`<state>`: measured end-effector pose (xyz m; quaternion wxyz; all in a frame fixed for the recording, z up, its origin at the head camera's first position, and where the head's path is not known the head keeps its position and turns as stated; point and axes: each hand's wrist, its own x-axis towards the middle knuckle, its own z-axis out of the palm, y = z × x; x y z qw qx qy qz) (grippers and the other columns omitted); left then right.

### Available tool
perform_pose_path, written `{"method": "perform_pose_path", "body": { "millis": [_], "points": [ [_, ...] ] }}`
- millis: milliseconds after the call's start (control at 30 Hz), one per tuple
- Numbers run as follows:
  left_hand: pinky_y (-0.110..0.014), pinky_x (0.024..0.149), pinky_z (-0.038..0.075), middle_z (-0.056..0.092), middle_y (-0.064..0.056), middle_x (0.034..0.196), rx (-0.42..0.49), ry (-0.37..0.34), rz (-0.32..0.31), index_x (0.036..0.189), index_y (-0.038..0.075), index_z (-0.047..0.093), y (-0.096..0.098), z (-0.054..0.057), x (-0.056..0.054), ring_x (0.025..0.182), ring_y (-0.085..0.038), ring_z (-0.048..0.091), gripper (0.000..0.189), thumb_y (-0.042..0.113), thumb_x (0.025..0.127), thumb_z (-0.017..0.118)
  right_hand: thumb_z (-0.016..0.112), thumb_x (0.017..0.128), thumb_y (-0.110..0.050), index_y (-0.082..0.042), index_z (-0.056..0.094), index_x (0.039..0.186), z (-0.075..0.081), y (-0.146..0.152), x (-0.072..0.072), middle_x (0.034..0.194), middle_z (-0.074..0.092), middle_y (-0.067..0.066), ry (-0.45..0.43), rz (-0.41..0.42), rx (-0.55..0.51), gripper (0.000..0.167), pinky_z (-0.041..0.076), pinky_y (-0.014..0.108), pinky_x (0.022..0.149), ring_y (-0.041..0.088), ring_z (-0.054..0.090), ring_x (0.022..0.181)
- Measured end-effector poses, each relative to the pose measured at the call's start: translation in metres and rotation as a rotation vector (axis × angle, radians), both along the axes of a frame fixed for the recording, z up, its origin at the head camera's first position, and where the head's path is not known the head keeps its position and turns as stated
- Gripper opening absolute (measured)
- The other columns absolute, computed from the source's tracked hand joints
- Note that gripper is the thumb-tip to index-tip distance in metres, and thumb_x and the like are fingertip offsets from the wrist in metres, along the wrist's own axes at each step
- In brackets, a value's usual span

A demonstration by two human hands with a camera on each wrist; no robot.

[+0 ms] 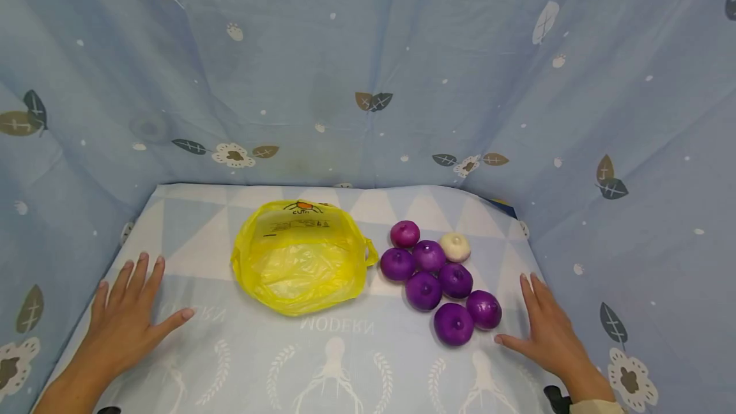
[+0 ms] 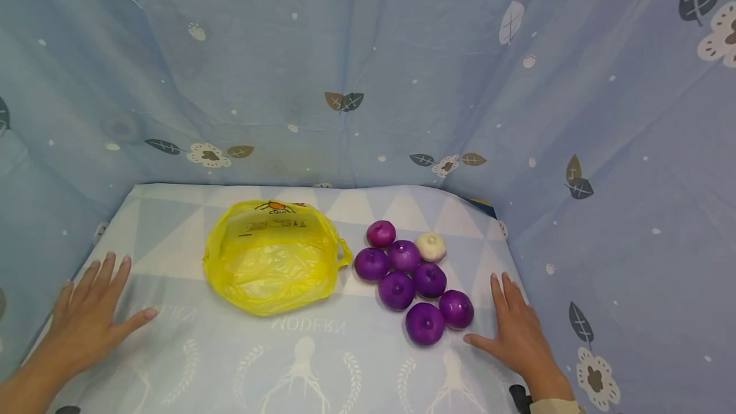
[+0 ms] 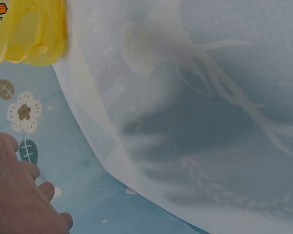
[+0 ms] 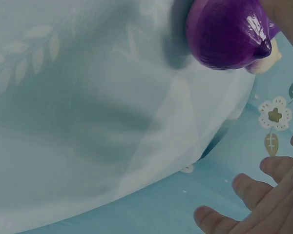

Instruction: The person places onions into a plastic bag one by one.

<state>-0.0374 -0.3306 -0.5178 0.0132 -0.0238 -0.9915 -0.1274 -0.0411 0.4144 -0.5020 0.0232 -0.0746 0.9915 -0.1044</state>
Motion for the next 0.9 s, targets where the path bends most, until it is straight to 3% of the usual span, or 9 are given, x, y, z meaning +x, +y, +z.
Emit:
{"method": "perform_pose_path", "body": {
  "millis": [133,333,633,900],
  "points": [
    [-0.067,0.113,-0.024,-0.014,-0.027,0.169,0.012,0.0,0.004,0.165,0.005,-0.006,0.001,-0.001,0.0,0.154,-0.05,-0.016,0.121,0.069,0.092,0.065,0.091,0.07,-0.063,-0.005,0.003,0.167,0.0,-0.002,-0.001,0.166,0.016,0.033,-0.009,0.001,-0.023,0.143,0.032,0.08,0.103,0.058,0.028,0.143],
    [-0.081,0.11,-0.004,-0.014,-0.032,0.167,0.054,-0.031,0.017,0.164,0.001,-0.006,0.001,-0.003,-0.001,0.151,-0.059,-0.006,0.122,0.067,0.093,0.067,0.093,0.072,-0.055,-0.007,0.001,0.167,0.003,-0.009,-0.002,0.165,0.019,0.034,-0.08,-0.027,-0.08,0.141,0.031,0.076,0.108,0.057,0.029,0.144],
    [-0.071,0.118,0.0,-0.003,-0.037,0.166,0.11,-0.075,0.038,0.161,-0.009,-0.006,0.008,-0.006,-0.003,0.15,-0.058,0.004,0.129,0.067,0.09,0.07,0.09,0.075,-0.058,0.003,0.009,0.164,0.003,-0.017,-0.004,0.159,0.028,0.038,-0.099,-0.044,-0.11,0.135,0.034,0.072,0.108,0.059,0.035,0.14],
    [-0.08,0.107,0.022,0.01,-0.045,0.16,0.174,-0.185,0.044,0.16,-0.008,-0.011,0.01,-0.001,-0.007,0.139,-0.066,0.022,0.127,0.07,0.094,0.063,0.087,0.079,-0.059,0.002,0.01,0.164,-0.003,-0.022,-0.003,0.158,0.031,0.039,-0.12,-0.074,-0.143,0.13,0.039,0.072,0.105,0.059,0.04,0.137]
  ]
}}
